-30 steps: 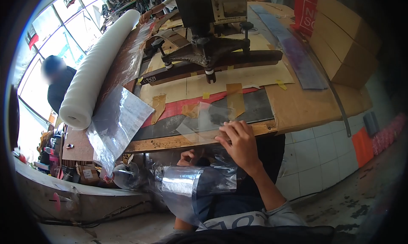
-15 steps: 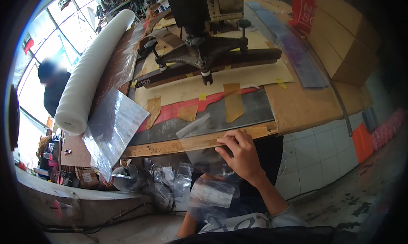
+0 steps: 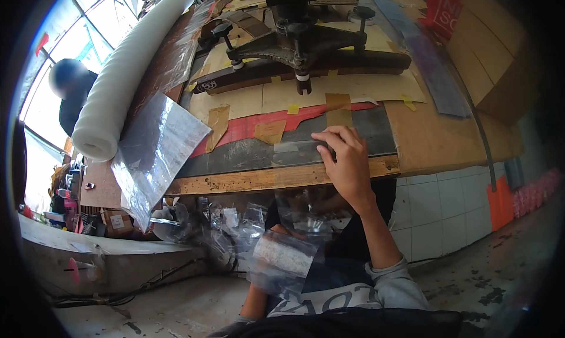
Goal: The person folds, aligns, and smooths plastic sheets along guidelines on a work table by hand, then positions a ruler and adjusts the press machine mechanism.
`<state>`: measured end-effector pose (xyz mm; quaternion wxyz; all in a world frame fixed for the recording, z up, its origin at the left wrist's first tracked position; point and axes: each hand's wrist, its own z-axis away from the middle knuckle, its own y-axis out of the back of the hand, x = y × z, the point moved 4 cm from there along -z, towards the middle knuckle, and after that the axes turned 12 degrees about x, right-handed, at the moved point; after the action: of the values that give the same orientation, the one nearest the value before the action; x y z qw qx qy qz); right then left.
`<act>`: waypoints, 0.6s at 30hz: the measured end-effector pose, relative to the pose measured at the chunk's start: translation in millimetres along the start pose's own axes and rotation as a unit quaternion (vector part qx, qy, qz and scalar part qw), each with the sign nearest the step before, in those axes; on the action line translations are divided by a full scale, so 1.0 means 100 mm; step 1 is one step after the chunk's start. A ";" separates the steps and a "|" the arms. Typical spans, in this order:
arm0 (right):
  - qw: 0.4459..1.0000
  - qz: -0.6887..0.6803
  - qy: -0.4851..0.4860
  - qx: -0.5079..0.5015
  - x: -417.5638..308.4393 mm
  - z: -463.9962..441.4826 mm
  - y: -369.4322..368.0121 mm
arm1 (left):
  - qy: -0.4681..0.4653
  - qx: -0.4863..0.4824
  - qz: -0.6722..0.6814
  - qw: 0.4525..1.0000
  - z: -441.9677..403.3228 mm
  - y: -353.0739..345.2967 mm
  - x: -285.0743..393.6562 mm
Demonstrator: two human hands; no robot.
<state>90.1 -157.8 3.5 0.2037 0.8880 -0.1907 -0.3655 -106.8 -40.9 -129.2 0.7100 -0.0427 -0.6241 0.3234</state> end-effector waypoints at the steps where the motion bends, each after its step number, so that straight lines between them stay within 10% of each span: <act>1: 1.000 -0.017 -0.005 0.002 0.00 -0.02 0.01 | 0.014 0.011 -0.004 1.000 0.00 0.01 -0.02; 18: 0.912 -0.330 -0.181 0.165 -0.03 0.21 0.40 | 0.045 -0.006 -0.059 0.997 -0.01 0.00 -0.01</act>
<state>65.3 -194.9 11.0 -0.1156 0.8398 0.0222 -0.5300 -105.9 -41.3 -130.5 0.7549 -0.0244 -0.5947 0.2754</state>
